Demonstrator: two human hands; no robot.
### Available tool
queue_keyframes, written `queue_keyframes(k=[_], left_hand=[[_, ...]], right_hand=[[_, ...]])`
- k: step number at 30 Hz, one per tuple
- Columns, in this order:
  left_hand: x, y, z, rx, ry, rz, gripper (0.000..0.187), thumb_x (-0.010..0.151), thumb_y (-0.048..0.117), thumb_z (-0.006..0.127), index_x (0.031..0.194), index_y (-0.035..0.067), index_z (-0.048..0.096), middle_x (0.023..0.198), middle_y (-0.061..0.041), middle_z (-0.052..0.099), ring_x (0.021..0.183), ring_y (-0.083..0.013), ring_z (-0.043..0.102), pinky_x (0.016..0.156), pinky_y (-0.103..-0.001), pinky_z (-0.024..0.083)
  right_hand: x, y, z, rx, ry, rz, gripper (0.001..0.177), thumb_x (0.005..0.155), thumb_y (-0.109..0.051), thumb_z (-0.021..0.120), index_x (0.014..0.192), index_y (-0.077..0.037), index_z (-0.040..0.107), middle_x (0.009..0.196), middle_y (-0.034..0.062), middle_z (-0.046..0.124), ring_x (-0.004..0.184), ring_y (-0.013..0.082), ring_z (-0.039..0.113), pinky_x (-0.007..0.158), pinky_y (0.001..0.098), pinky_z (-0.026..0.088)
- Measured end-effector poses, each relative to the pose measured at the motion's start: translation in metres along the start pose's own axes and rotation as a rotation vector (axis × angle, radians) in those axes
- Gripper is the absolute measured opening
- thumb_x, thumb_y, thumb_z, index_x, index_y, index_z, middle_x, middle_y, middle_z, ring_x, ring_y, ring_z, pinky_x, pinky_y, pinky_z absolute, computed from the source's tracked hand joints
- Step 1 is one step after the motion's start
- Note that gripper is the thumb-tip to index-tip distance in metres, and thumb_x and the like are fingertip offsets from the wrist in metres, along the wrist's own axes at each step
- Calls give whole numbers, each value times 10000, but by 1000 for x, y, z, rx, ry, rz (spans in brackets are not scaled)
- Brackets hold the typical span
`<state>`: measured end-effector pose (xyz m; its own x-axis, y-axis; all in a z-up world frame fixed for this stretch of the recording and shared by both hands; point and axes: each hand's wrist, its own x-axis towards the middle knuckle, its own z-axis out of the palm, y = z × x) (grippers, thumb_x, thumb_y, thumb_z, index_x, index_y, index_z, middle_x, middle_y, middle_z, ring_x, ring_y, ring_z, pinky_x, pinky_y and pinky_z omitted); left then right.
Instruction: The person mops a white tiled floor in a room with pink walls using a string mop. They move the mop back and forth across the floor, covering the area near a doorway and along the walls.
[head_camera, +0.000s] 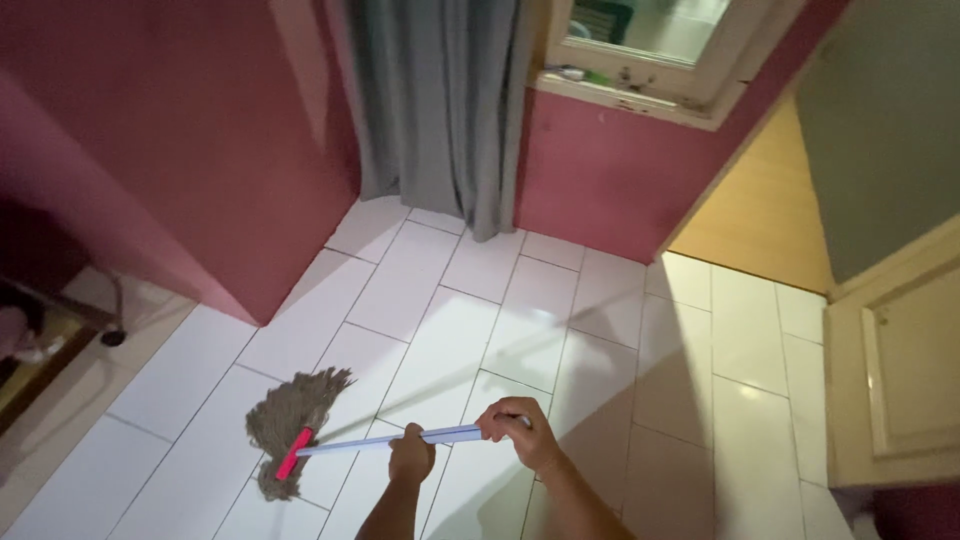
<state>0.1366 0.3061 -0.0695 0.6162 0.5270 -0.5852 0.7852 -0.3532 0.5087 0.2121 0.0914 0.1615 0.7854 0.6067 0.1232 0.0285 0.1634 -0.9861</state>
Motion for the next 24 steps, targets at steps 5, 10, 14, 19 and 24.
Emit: queue_keyframes(k=[5,10,14,19,24], left_hand=[[-31,40,35,-91,29,14,304,963,307,528,1257,244,575,1283,-184,480,974,-442,697,937,-529,548],[-53,86,74,-125,40,12,368,992,292,469,1334,227,587,1272,-171,491,971,-415,705,906,-511,587],[-51,113,116,30,76,223,377,898,260,549,1274,260,576,1134,-128,645,1045,-351,665,1012,-542,406],[-67,161,172,210,21,336,399,877,298,597,1272,321,552,1153,-94,664,1232,-308,591,1212,-629,227],[-86,208,240,240,-3,497,346,895,289,553,1238,295,601,1135,-109,721,1226,-329,599,1145,-599,316]], right_hand=[[-24,-21,-39,-5,19,-50,266,811,6,534,557,-21,608,587,107,663,673,245,686,717,394,596],[-50,-57,-77,-95,88,25,247,807,-8,518,582,-5,619,620,103,683,651,187,609,607,315,462],[-74,-69,-111,-199,181,23,208,775,-58,564,670,-6,736,627,74,709,603,140,596,571,280,460],[-115,-64,-171,-249,235,-37,218,809,-94,583,682,-46,753,617,49,705,560,110,597,541,250,453],[-166,-59,-221,-252,418,-100,279,886,-196,610,665,-53,703,649,32,686,616,122,586,575,289,419]])
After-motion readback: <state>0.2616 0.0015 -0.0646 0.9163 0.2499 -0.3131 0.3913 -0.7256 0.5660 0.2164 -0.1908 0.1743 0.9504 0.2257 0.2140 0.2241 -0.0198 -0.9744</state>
